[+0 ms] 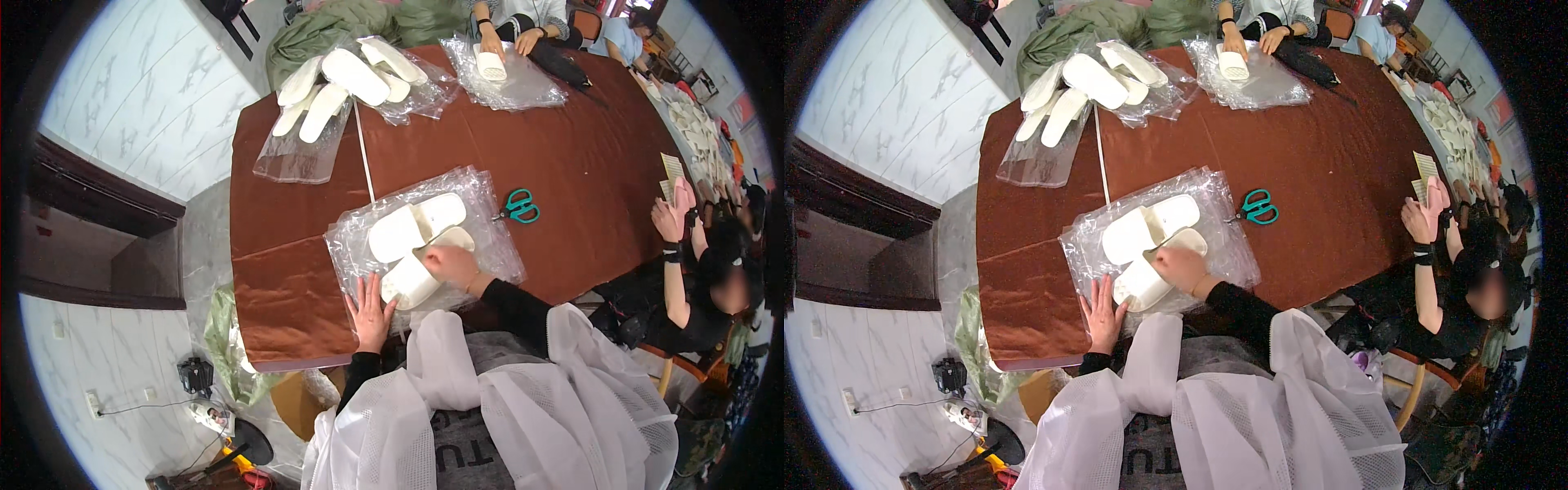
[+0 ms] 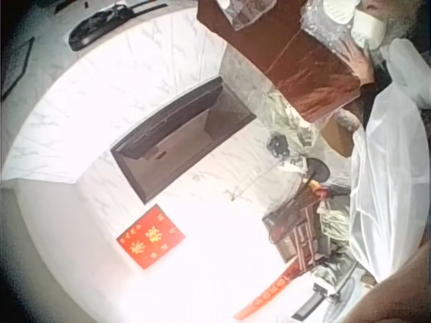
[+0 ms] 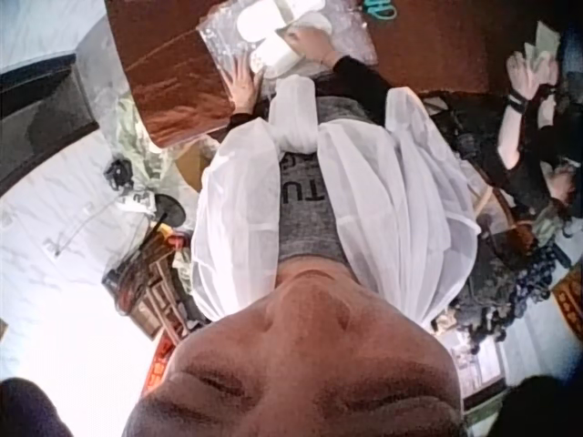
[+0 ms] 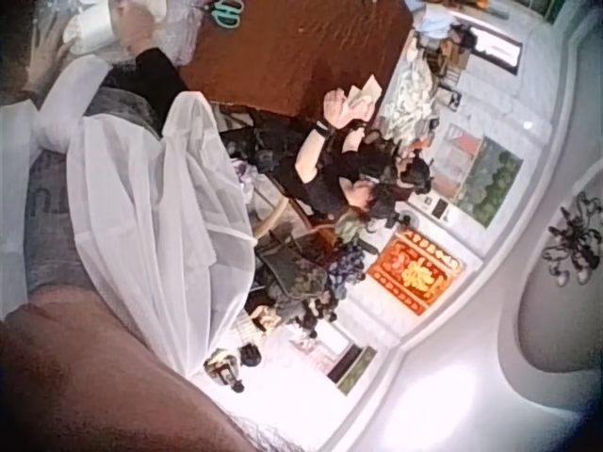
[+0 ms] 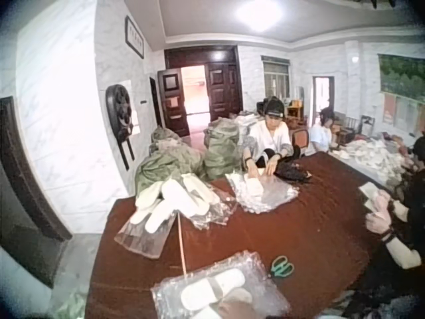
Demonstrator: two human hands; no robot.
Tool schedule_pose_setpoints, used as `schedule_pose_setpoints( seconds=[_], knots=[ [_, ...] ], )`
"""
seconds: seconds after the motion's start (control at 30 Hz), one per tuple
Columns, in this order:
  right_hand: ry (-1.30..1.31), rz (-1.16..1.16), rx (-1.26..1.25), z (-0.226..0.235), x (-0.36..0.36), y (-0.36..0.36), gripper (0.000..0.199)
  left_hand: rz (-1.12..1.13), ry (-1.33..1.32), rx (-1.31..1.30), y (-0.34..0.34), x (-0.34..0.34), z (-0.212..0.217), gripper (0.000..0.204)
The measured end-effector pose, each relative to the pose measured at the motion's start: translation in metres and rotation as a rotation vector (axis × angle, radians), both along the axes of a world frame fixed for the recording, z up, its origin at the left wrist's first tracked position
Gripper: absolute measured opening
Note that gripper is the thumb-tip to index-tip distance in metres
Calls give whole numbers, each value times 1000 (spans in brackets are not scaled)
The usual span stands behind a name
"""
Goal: Packing slippers into plastic bags and trimming excess plastic with scissors.
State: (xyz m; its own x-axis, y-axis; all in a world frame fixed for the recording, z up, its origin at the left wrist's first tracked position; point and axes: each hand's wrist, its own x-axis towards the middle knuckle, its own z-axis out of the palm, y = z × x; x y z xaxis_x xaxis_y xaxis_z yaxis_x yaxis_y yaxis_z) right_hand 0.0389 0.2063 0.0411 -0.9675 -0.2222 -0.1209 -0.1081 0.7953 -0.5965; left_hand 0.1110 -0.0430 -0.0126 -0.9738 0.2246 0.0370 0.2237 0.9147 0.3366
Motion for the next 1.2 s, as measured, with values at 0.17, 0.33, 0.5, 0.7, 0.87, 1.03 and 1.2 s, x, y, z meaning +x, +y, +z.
schedule_pose_setpoints(
  seconds=[0.17, 0.33, 0.5, 0.7, 0.87, 1.03, 1.2],
  knots=[
    [-133, 93, -274, -17, 11, -7, 39, 1, -34, 175, 2, -4, 7, 67],
    [-184, 105, -44, 80, 15, 51, 36, 10, -72, 195, -7, 2, 3, 65],
    [92, 112, 128, 117, -4, 96, 37, -2, -28, 67, -5, 2, 18, 65],
    [319, 634, 515, 108, -41, 93, 28, -34, 111, 132, 6, -20, 51, 54],
    [226, 801, 744, 106, -71, 70, 17, 41, 24, 382, 5, -52, 36, 56],
    [389, 928, 764, 98, -89, 70, 5, 122, -14, 356, 0, -61, 5, 61],
    [352, 854, 883, 95, -97, 101, 6, 174, 46, 352, 8, -56, 2, 56]
  ],
)
